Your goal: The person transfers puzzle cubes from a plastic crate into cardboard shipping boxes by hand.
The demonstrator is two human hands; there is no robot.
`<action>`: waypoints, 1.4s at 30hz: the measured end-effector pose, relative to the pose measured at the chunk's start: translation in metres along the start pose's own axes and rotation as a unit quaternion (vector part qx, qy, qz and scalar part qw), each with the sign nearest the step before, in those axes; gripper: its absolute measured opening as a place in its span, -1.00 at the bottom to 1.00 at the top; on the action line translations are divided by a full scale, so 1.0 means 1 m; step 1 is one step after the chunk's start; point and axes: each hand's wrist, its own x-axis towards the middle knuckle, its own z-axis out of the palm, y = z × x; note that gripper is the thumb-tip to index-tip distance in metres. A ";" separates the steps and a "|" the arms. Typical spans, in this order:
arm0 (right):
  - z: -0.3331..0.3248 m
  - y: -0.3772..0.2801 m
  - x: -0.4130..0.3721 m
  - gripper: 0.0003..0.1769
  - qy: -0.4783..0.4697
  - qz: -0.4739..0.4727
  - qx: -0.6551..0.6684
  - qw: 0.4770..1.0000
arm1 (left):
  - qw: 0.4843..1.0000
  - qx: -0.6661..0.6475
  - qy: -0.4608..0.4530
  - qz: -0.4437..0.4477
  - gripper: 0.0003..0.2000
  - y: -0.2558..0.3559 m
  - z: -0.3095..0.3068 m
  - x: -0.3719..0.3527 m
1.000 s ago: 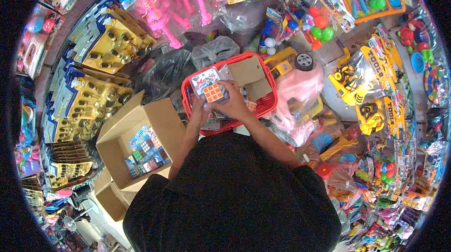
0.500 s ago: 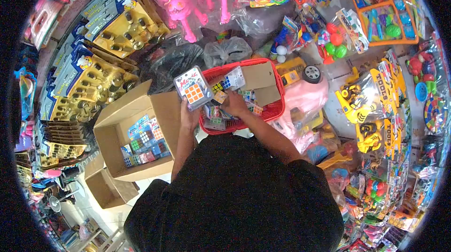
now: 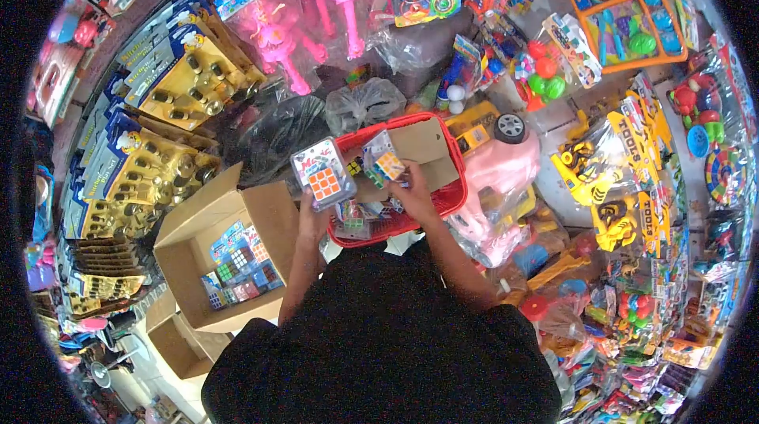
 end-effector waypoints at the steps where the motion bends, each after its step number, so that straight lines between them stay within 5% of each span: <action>1: 0.001 -0.021 -0.006 -0.40 -0.009 -0.012 0.038 0.999 | 1.000 0.005 -0.003 -0.010 -0.50 -0.006 0.001 0.003; 7: 0.002 -0.076 -0.046 -0.30 -0.068 -0.080 0.102 0.989 | 0.994 0.055 -0.009 -0.097 -0.44 -0.035 0.035 0.009; 11: -0.008 -0.057 -0.058 -0.19 -0.088 -0.125 -0.102 0.983 | 0.981 0.149 -0.053 -0.110 -0.40 -0.068 0.053 0.004; 18: -0.020 -0.065 -0.099 -0.27 -0.036 -0.094 0.008 0.995 | 0.970 0.163 -0.093 -0.157 -0.36 -0.095 0.049 -0.013; 22: -0.024 -0.061 -0.128 -0.29 0.053 -0.090 -0.047 0.993 | 0.955 0.215 -0.132 -0.158 -0.36 -0.104 0.056 -0.025; 30: -0.027 -0.063 -0.220 0.01 0.162 -0.034 0.129 0.978 | 0.908 0.343 -0.171 -0.170 -0.41 -0.115 0.079 -0.103; 34: -0.027 -0.025 -0.272 0.05 0.197 0.012 0.127 0.972 | 0.909 0.287 -0.213 -0.213 -0.48 -0.139 0.046 -0.146; 39: -0.004 -0.011 -0.335 0.05 0.173 0.147 0.191 0.955 | 0.893 0.318 -0.210 -0.241 -0.52 -0.132 0.008 -0.194; 42: 0.015 -0.004 -0.357 0.05 0.138 0.124 0.267 0.946 | 0.886 0.353 -0.174 -0.245 -0.53 -0.119 0.003 -0.226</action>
